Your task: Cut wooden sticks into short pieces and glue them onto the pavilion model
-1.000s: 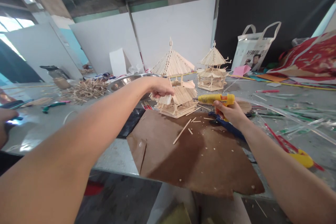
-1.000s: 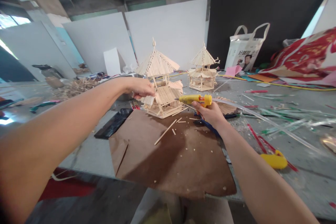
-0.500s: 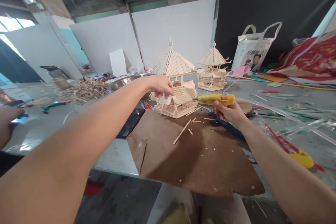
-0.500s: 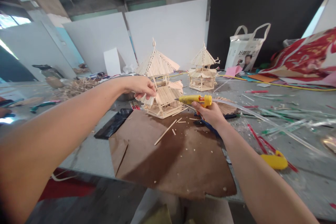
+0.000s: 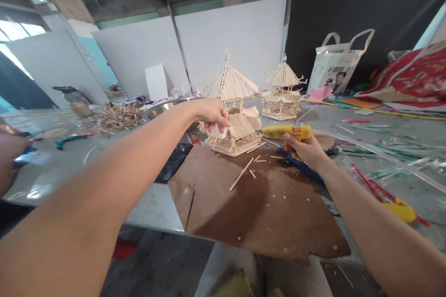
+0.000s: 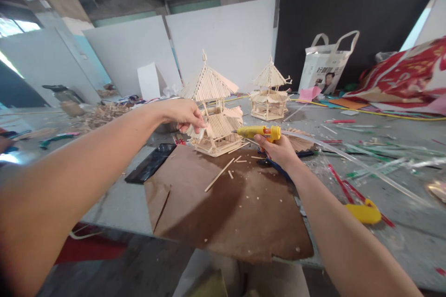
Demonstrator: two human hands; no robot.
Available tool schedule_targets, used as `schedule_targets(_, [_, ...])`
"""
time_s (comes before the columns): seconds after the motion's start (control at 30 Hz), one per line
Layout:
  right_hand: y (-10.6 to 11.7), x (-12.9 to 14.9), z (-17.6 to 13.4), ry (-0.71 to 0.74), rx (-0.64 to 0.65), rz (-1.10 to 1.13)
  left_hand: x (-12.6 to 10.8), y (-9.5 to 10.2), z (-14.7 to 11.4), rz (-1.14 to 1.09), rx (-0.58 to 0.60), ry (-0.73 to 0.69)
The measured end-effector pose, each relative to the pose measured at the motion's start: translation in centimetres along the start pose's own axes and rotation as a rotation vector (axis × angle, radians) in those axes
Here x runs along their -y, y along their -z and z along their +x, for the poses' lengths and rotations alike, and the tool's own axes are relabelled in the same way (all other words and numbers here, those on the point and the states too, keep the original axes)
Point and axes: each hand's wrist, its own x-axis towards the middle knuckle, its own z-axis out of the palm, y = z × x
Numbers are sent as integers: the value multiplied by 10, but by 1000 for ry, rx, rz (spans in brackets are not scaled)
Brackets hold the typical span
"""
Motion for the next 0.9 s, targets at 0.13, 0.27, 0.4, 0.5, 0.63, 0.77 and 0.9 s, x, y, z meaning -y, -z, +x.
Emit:
schedule_targets(0.13, [0, 1, -1, -2, -4, -4, 0, -1, 0, -8, 9, 3])
schedule_targets(0.27, [0, 4, -2, 4, -3, -13, 2, -1, 1, -9, 18, -6])
schedule_targets(0.4, [-1, 5, -2, 14, 9, -13, 3, 0, 2, -9, 20, 6])
schedule_targets(0.5, [-1, 5, -2, 9, 7, 3, 2, 1, 2, 0, 29, 13])
schedule_targets(0.63, [-1, 5, -2, 1, 1, -1, -1, 1, 1, 11, 28, 20])
schedule_targets(0.77, [-1, 4, -2, 6, -3, -7, -1, 1, 1, 32, 23, 16])
schedule_targets(0.9, [0, 3, -1, 9, 0, -11, 1, 2, 2, 41, 34, 7])
